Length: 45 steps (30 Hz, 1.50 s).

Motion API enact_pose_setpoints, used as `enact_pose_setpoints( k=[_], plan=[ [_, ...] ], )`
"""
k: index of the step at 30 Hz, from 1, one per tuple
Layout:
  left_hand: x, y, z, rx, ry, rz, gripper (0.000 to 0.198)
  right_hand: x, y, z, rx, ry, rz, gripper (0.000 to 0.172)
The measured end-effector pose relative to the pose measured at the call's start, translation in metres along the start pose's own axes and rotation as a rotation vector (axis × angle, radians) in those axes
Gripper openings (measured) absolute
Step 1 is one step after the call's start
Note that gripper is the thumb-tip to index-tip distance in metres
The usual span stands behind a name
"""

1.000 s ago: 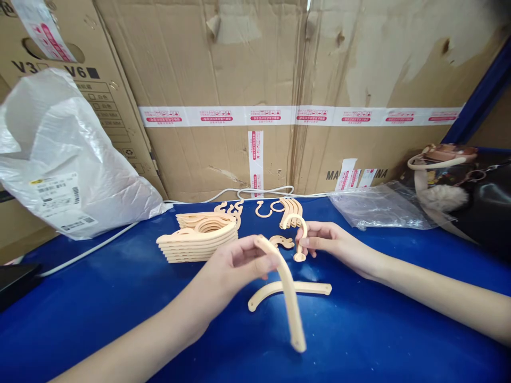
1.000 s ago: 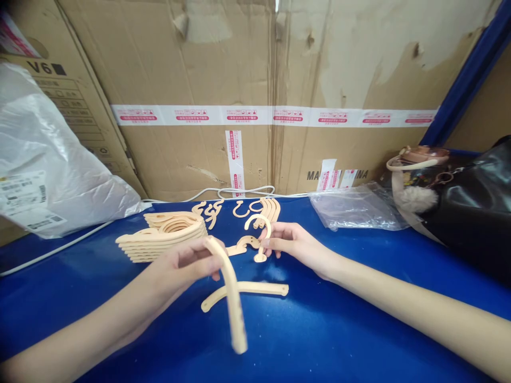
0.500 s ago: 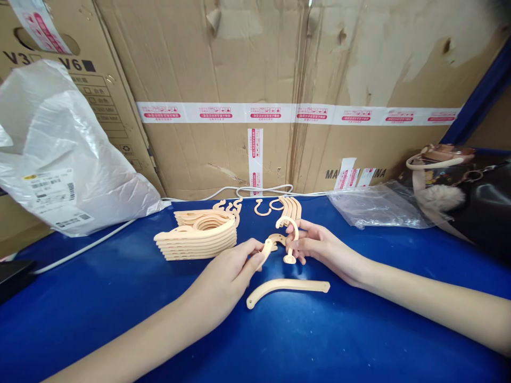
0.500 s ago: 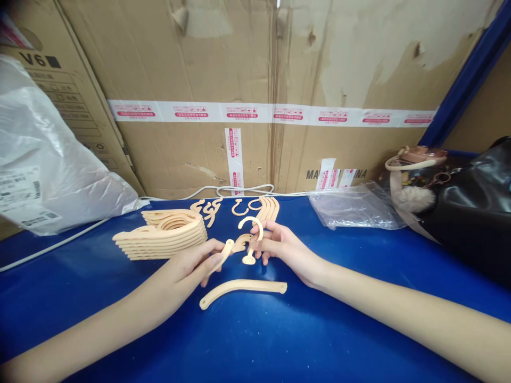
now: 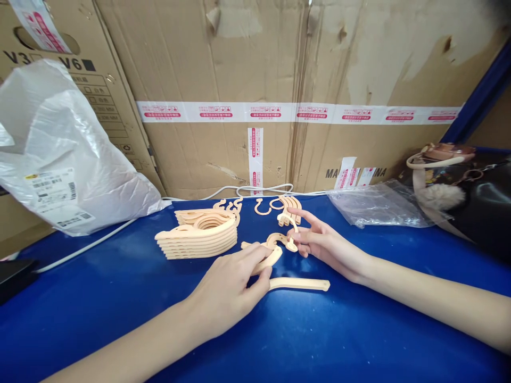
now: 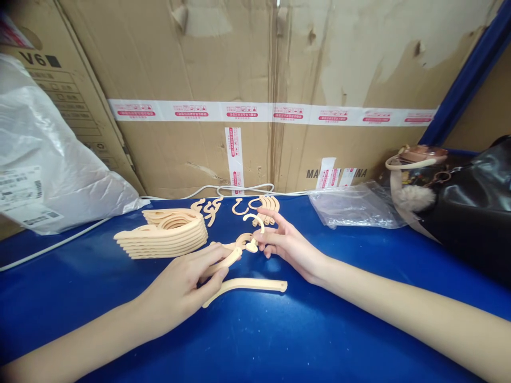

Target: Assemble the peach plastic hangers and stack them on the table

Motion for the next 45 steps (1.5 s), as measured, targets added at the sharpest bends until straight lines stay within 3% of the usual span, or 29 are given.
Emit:
enact_pose_setpoints(
  k=[18,33,45],
  plan=[
    [-0.001,-0.002,0.004,-0.028,-0.058,0.127,0.034,-0.002,-0.001,0.002,-0.011,-0.076,0.004,0.054],
    [-0.004,-0.007,0.016,0.179,0.085,0.234,0.031,-0.004,-0.004,0.001,-0.221,-0.061,-0.068,0.051],
    [-0.003,-0.003,0.016,0.272,0.115,0.270,0.028,-0.005,-0.009,0.003,-0.344,-0.037,-0.139,0.049]
  ],
)
Point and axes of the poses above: each hand's wrist, its own x-axis towards the middle knuckle, its own z-axis out of the palm, y = z × x, the point moved 4 cm from there along x, towards the middle knuckle, and after that the axes turned 7 degrees about -z, right-handed, at the moved point
